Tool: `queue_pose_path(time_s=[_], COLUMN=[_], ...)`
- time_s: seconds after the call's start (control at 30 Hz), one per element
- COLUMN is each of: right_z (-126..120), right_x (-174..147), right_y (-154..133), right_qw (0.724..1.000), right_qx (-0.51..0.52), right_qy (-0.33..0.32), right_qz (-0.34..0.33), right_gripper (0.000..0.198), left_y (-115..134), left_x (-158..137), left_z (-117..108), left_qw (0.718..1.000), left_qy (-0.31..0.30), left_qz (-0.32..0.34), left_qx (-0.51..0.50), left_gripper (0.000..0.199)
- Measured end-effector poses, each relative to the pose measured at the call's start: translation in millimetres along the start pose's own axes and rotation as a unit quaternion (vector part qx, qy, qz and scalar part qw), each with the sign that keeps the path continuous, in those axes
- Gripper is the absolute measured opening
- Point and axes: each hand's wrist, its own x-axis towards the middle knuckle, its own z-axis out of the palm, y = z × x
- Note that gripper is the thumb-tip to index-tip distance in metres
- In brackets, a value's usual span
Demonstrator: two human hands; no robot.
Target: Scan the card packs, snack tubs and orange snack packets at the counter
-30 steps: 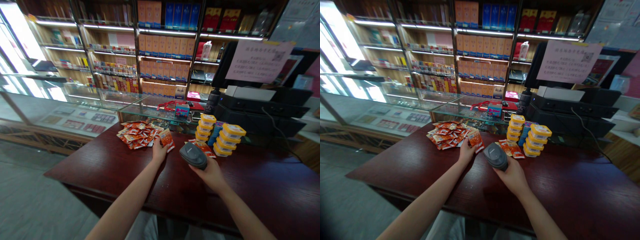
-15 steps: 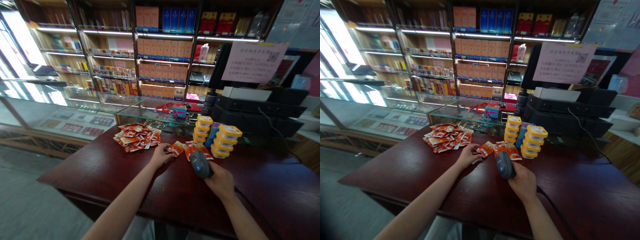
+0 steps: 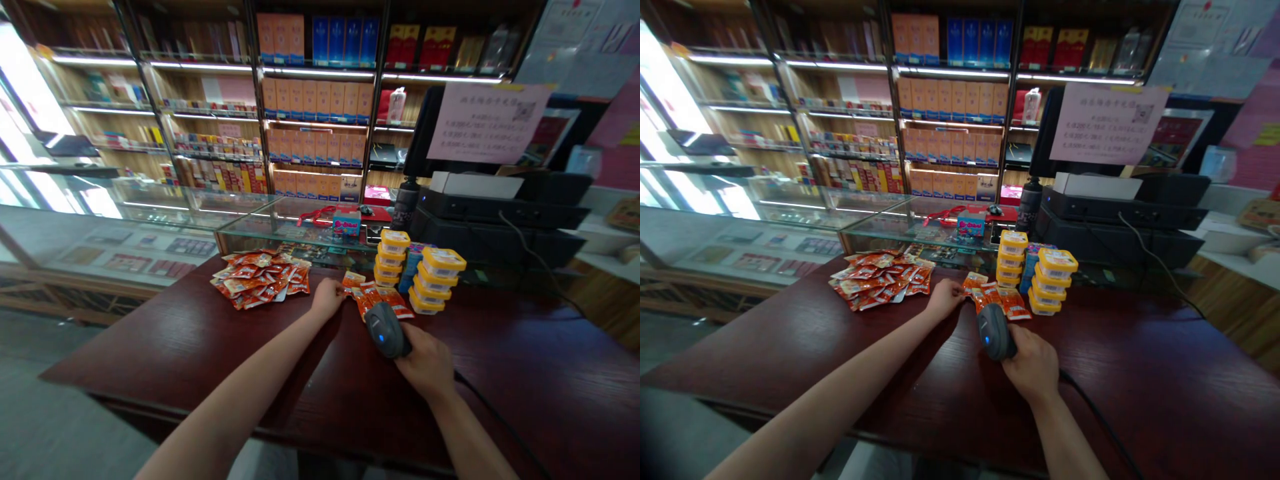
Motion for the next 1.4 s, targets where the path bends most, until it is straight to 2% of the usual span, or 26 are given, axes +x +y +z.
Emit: queue_pose_path(time_s=[0.13, 0.2, 0.27, 0.37, 0.5, 0.6, 0.7, 0.83, 1.03, 1.17, 1.23, 1.3, 1.33, 1.4], right_z=[2, 3, 4, 5, 5, 5, 6, 8, 5, 0, 0, 0, 1, 2], right_x=[-1, -3, -4, -5, -6, -7, -7, -9, -9, -8, -8, -8, -8, -8], right_y=[3, 5, 6, 7, 6, 6, 7, 9, 5, 0, -1, -1, -1, 0], right_qw=[1.0, 1.0, 1.0, 1.0, 1.0, 1.0, 0.999, 0.999, 0.999, 0.999, 0.999, 0.999, 0.999, 0.998], right_qx=[-0.005, -0.012, -0.02, -0.02, -0.017, -0.019, -0.024, -0.027, -0.042, -0.036, -0.039, -0.047, -0.051, -0.056], right_qy=[-0.005, -0.006, -0.005, 0.004, 0.005, 0.006, 0.013, 0.015, 0.018, 0.011, 0.005, -0.003, -0.005, -0.006], right_qz=[0.001, 0.001, -0.001, -0.006, -0.009, -0.017, -0.026, -0.034, -0.024, -0.014, -0.011, -0.008, -0.007, -0.005], right_gripper=[0.029, 0.029, 0.029, 0.028, 0.028, 0.03, 0.028, 0.027, 0.028, 0.028, 0.028, 0.028, 0.028, 0.028], left_y=[10, 11, 9, 0, -16, -26, -33, -42, -42, -35, -34, -36, -37, -39], left_x=[10, 8, 3, -7, -20, -31, -41, -50, -51, -57, -58, -58, -57, -55], left_z=[18, 20, 17, 0, -32, -55, -72, -82, -86, -85, -81, -77, -74, -71], left_qw=[0.994, 0.989, 0.989, 0.994, 0.996, 0.993, 0.978, 0.947, 0.936, 0.962, 0.984, 0.996, 0.989, 0.945], left_qy=[0.021, 0.026, 0.036, 0.062, 0.068, 0.085, 0.12, 0.128, 0.064, 0.074, 0.081, 0.087, 0.093, 0.116], left_qz=[-0.009, -0.001, 0.018, 0.045, 0.056, 0.04, 0.008, -0.023, -0.005, -0.008, -0.017, -0.019, -0.018, -0.026], left_qx=[-0.103, -0.146, -0.142, -0.08, -0.001, 0.066, 0.168, 0.293, 0.345, 0.262, 0.156, -0.016, -0.117, -0.303], left_gripper=[0.019, 0.021, 0.022, 0.021, 0.016, 0.018, 0.027, 0.029, 0.031, 0.026, 0.021, 0.014, 0.01, 0.009])
